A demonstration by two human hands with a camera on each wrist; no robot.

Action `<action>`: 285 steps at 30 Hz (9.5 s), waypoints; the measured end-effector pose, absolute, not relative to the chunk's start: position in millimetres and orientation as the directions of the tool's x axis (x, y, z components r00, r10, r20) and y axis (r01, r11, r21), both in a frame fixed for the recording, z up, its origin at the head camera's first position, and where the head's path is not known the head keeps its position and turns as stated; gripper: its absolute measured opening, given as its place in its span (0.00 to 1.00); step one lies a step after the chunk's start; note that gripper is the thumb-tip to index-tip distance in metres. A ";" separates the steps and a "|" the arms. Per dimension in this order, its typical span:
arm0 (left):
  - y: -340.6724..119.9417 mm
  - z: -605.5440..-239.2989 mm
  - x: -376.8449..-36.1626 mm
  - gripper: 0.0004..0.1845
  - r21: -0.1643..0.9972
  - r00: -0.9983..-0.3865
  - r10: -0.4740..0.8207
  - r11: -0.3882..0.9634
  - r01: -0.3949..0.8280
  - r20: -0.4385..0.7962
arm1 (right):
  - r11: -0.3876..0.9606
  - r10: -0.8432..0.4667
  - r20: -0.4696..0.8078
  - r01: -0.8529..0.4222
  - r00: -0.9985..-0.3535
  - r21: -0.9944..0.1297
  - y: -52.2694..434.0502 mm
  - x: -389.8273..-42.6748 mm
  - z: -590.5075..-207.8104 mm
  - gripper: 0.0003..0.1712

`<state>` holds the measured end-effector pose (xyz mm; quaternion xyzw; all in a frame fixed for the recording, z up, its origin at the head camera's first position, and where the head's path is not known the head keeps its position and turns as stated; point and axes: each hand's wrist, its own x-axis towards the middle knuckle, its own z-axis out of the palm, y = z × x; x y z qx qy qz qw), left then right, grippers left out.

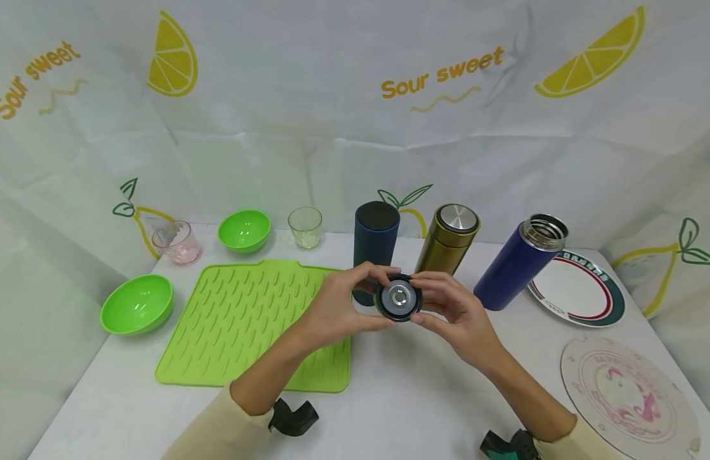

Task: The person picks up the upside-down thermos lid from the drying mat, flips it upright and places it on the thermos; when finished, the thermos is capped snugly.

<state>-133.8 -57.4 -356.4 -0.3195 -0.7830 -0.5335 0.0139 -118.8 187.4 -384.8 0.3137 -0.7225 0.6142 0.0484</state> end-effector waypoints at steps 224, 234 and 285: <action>-41.3 -312.7 -129.6 0.22 0.739 -0.706 0.565 0.233 0.632 0.426 | 0.515 -0.536 0.243 -0.541 -0.809 -0.665 259.8 -119.1 -375.6 0.48; -41.3 -315.6 -131.6 0.21 0.732 -0.690 0.590 0.229 0.641 0.420 | 0.529 -0.584 0.167 -0.529 -0.794 -0.664 258.2 -121.2 -365.7 0.52; -47.1 -292.9 -128.2 0.36 0.448 -0.585 0.748 0.426 0.786 0.314 | 0.501 -0.620 0.099 -0.490 -0.778 -0.713 257.6 -117.2 -361.3 0.49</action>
